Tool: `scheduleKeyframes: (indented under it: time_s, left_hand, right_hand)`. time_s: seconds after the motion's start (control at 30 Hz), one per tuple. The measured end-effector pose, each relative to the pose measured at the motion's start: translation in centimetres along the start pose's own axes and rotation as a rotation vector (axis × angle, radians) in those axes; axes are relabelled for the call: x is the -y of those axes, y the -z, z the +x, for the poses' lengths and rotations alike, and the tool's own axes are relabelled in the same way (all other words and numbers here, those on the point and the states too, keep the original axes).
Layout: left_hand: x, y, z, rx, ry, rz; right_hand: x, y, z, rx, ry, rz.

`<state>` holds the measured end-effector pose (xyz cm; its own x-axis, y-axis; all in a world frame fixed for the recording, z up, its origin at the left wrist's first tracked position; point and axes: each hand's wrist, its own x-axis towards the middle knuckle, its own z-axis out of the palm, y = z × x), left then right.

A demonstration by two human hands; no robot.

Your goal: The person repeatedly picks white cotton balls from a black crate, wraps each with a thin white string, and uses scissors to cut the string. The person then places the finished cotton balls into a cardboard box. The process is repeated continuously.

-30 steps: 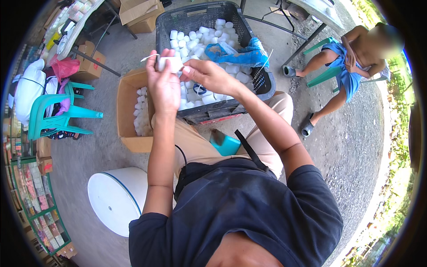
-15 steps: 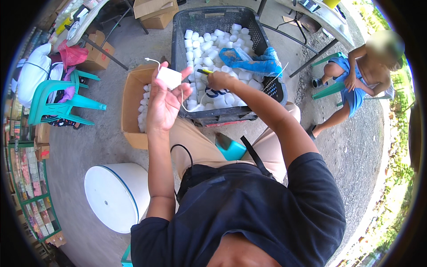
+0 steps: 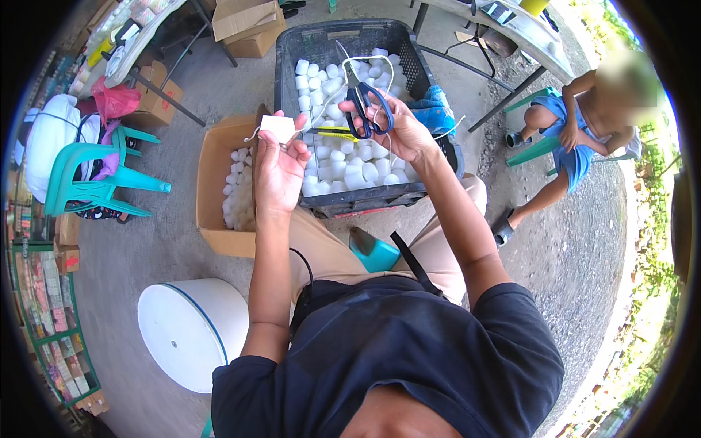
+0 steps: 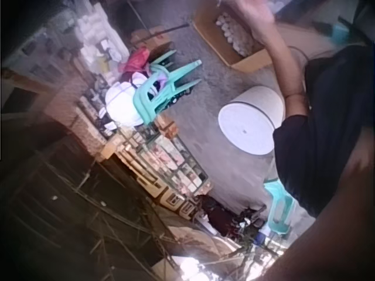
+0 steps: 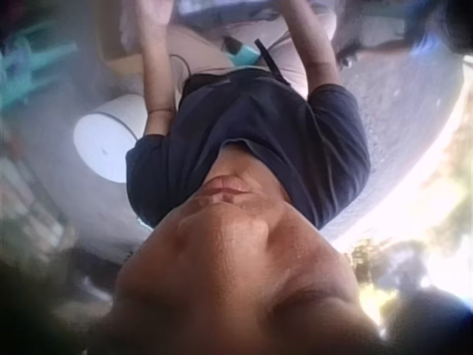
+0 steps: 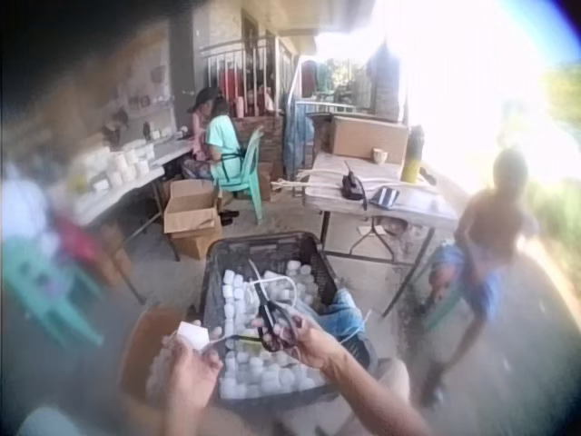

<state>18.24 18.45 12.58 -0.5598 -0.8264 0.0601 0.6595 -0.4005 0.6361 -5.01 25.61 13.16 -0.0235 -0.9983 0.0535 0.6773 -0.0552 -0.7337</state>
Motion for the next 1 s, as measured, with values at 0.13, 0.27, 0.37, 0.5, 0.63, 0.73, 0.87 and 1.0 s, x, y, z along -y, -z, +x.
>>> scheduleKeyframes:
  time_s: [0.13,0.27,0.37,0.5,0.63,0.73,0.87,1.0]
  left_hand:
    - [-1.1,-0.8,0.9,-0.028,-0.016,-0.374]
    - [-5.8,0.7,0.9,0.091,-0.104,-0.312]
    - [-8.3,1.1,-0.2,0.044,-0.216,0.161]
    - [-5.3,-1.5,-0.8,0.021,-0.170,0.640]
    - [-1.7,-2.1,-0.6,0.157,-0.072,0.458]
    - [0.3,-3.4,-0.2,0.170,-0.089,0.523]
    - [0.4,-4.7,-0.5,0.155,-0.071,0.391]
    - [-1.0,-3.7,-1.0,0.118,-0.088,0.362]
  right_hand:
    - [0.4,2.1,-1.5,-0.026,0.026,0.010]
    - [1.0,5.0,-3.8,-0.276,0.131,-0.450]
    - [1.9,6.0,-4.4,-0.476,0.456,-0.961]
    - [3.9,5.8,-3.9,-0.618,0.743,-0.985]
    - [1.2,-2.1,-3.5,-0.181,0.284,-0.267]
    - [-2.6,-5.2,-3.5,-0.044,0.020,-0.039]
    - [-4.5,-5.2,-3.2,-0.081,0.051,-0.191]
    - [-5.2,-2.7,-4.7,-0.033,0.074,-0.349]
